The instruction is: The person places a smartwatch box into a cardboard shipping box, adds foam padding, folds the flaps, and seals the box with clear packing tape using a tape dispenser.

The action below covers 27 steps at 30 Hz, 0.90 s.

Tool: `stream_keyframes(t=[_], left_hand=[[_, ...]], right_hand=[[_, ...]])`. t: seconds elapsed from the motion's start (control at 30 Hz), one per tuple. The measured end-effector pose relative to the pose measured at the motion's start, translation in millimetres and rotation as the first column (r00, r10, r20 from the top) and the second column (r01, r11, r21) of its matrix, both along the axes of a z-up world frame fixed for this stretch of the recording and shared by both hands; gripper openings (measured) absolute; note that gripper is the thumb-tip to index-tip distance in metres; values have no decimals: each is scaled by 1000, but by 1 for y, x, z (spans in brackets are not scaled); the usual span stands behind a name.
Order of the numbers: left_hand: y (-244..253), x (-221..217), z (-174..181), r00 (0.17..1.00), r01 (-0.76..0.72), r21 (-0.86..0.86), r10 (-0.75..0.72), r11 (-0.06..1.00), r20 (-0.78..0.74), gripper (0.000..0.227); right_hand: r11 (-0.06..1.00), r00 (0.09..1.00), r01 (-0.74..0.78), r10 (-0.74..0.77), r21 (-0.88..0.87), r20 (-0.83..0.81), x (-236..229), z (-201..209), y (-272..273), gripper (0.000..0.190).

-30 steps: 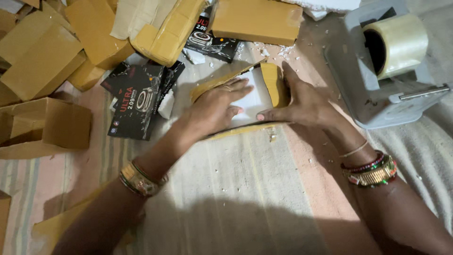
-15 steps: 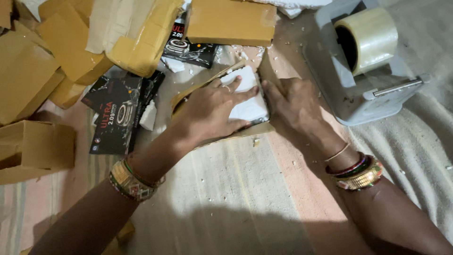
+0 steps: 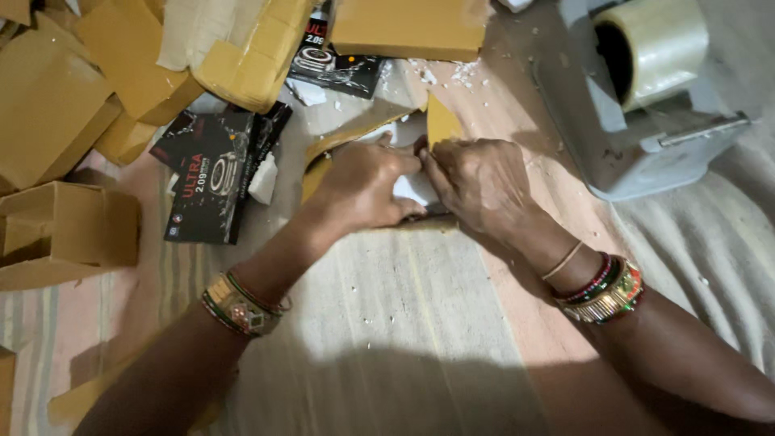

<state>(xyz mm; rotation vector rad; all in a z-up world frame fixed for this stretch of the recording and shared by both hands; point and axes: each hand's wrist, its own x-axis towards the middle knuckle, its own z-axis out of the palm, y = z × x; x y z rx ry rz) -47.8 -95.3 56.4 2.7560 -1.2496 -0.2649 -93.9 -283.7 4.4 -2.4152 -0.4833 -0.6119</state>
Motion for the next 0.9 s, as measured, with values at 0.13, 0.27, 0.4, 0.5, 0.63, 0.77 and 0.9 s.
stream_keyframes(t=[0.13, 0.27, 0.4, 0.5, 0.63, 0.77, 0.9], left_hand=[[16, 14, -8, 991, 130, -282, -119, 950, 56, 51], [24, 22, -22, 992, 128, -278, -119, 952, 48, 46], [22, 27, -24, 978, 155, -321, -100, 934, 181, 85], [19, 30, -20, 959, 148, -290, -66, 946, 274, 101], [5, 28, -21, 972, 31, -96, -8, 995, 233, 92], [-1, 24, -23, 989, -94, 16, 92, 995, 113, 88], [-5, 28, -18, 978, -27, -69, 40, 997, 202, 86]], right_hand=[[996, 992, -85, 87, -23, 88, -2, 2, 0, 25], [993, 985, -117, 113, 19, 128, -12, 4, -5, 28], [984, 986, -63, 35, 166, 165, -21, 3, -1, 39], [951, 989, 120, -138, 284, 44, -24, -2, 9, 22], [965, 990, 109, -127, 238, 65, -21, -9, 7, 16], [1000, 946, 0, 5, -17, 325, -13, -9, 7, 10], [983, 917, -107, 156, -151, 368, -16, -8, 15, 13]])
